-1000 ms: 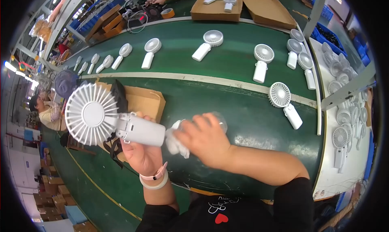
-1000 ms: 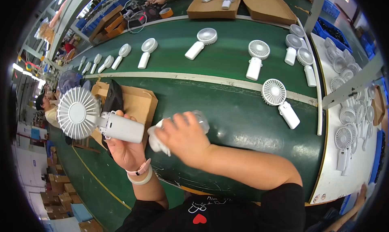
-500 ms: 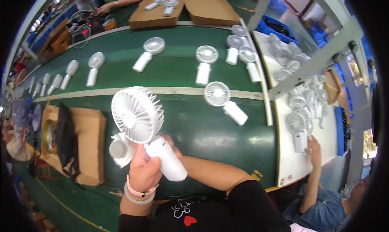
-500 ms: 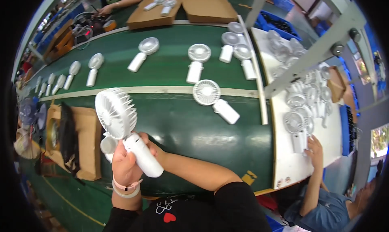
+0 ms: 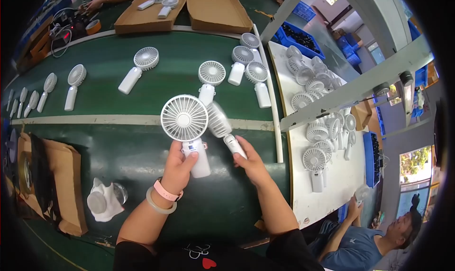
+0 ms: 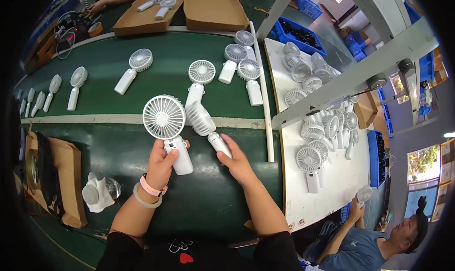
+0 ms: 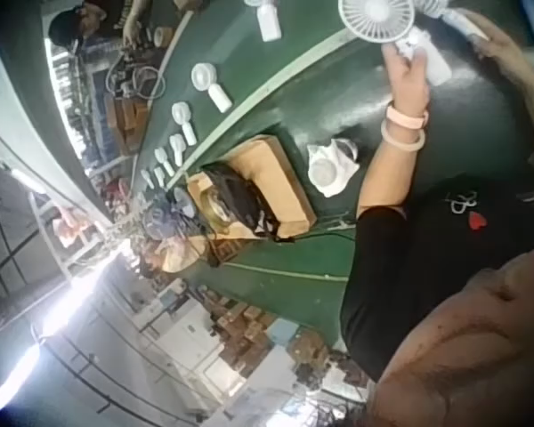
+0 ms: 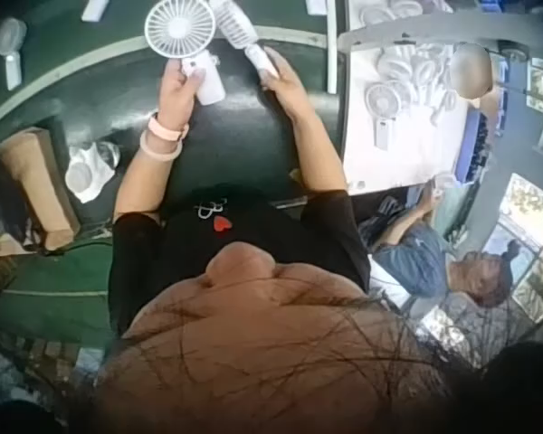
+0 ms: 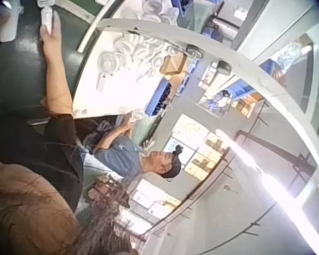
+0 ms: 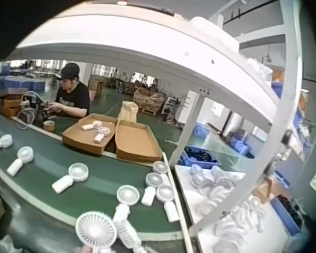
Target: Testing the operation of battery-powered handheld fans and placing them on an assembly line.
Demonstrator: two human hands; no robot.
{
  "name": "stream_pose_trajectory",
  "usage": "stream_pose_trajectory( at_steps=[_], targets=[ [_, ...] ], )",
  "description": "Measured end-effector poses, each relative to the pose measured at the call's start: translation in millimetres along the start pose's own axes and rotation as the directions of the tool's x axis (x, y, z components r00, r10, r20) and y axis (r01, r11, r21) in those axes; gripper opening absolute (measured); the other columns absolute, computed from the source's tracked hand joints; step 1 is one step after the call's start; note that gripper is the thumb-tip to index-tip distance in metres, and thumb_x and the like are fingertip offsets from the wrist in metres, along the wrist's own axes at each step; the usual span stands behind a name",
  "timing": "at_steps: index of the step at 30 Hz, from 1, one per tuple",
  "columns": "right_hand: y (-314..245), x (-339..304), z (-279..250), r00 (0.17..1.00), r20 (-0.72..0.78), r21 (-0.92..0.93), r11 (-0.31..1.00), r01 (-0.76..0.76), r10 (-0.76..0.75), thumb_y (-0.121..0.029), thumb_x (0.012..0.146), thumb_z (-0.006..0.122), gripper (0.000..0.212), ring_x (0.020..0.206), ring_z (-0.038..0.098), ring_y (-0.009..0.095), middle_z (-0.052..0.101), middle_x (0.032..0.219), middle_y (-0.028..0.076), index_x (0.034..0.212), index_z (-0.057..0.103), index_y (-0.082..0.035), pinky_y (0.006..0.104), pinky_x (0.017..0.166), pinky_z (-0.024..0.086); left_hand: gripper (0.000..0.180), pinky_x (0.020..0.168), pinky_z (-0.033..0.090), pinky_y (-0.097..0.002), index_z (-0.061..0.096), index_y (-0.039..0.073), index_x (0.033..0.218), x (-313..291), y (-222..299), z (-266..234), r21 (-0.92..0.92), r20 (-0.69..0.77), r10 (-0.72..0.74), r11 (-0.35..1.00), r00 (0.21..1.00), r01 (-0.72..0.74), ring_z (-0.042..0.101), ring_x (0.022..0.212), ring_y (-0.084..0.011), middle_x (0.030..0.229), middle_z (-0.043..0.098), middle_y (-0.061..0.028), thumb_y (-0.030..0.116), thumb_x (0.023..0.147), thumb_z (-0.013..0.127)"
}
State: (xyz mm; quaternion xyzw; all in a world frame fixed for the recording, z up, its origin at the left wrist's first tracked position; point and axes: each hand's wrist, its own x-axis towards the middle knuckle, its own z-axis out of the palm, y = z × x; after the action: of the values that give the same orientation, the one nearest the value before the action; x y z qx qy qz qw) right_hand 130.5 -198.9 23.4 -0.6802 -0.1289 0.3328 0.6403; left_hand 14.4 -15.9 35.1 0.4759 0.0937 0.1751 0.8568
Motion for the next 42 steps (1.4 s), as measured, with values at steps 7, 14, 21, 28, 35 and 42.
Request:
stream_pose_trajectory(
  at_steps=[7, 14, 21, 28, 35, 42],
  targets=[
    [-19, 43, 31, 0.773, 0.565, 0.766, 0.532, -0.362, -0.287, -0.045, 0.087, 0.040, 0.050, 0.076, 0.045, 0.023, 0.044, 0.094, 0.013, 0.119, 0.041, -0.006, 0.0360, 0.070, 0.040, 0.041, 0.092, 0.040, -0.0316, 0.034, 0.001, 0.124, 24, -16, -14, -0.019, -0.063, 0.018, 1.000, 0.998, -0.019, 0.053, 0.103, -0.0183, 0.113, 0.053, -0.0129, 0.003, 0.086, 0.048],
    [-24, 78, 58, 0.793, 0.542, 0.775, 0.530, -0.343, -0.279, -0.050, 0.088, 0.036, 0.053, 0.073, 0.044, 0.021, 0.046, 0.099, 0.011, 0.120, 0.043, -0.008, 0.0305, 0.061, 0.035, 0.043, 0.090, 0.041, -0.0330, 0.033, 0.002, 0.126, 32, -11, -38, -0.064, -0.117, 0.095, 0.993, 0.989, -0.103, 0.053, 0.102, -0.0190, 0.110, 0.053, -0.0119, 0.004, 0.086, 0.048],
    [-19, 66, 69, 0.847, 0.489, 0.741, 0.611, -0.278, -0.207, -0.030, 0.084, 0.056, 0.043, 0.078, 0.052, 0.023, 0.054, 0.097, 0.011, 0.117, 0.046, -0.003, 0.0326, 0.071, 0.046, 0.047, 0.094, 0.037, -0.0389, 0.038, 0.001, 0.124, 32, -11, -50, -0.271, -0.172, 0.031, 0.959, 0.985, -0.078, 0.051, 0.106, -0.0260, 0.110, 0.054, -0.0151, 0.006, 0.078, 0.043],
    [-5, 74, 75, 0.985, 0.117, 0.286, 0.954, 0.086, -0.124, -0.008, 0.083, 0.055, 0.036, 0.089, 0.058, 0.014, 0.059, 0.102, 0.007, 0.118, 0.046, -0.002, 0.0284, 0.079, 0.046, 0.046, 0.096, 0.037, -0.0431, 0.037, 0.003, 0.125, 32, -9, -47, -0.366, -0.140, -0.050, 0.931, 0.989, -0.005, 0.049, 0.108, -0.0268, 0.117, 0.049, -0.0159, 0.021, 0.084, 0.047],
    [-1, 77, 69, 0.981, 0.176, 0.457, 0.890, -0.007, -0.083, -0.005, 0.083, 0.055, 0.035, 0.090, 0.058, 0.013, 0.060, 0.102, 0.007, 0.117, 0.047, -0.001, 0.0274, 0.080, 0.046, 0.051, 0.097, 0.037, -0.0436, 0.034, 0.005, 0.129, 30, -12, -46, -0.395, -0.038, -0.081, 0.917, 0.996, 0.059, 0.047, 0.111, -0.0277, 0.123, 0.047, -0.0158, 0.028, 0.086, 0.046],
    [-2, 74, 73, 0.985, 0.142, 0.419, 0.907, 0.032, -0.101, -0.005, 0.082, 0.056, 0.035, 0.092, 0.060, 0.018, 0.061, 0.103, 0.012, 0.115, 0.047, 0.000, 0.0311, 0.083, 0.046, 0.067, 0.099, 0.033, -0.0387, 0.027, 0.008, 0.136, 29, -14, -52, -0.365, -0.024, -0.062, 0.930, 0.998, 0.049, 0.034, 0.126, -0.0271, 0.138, 0.034, -0.0159, 0.037, 0.082, 0.053]
  ],
)
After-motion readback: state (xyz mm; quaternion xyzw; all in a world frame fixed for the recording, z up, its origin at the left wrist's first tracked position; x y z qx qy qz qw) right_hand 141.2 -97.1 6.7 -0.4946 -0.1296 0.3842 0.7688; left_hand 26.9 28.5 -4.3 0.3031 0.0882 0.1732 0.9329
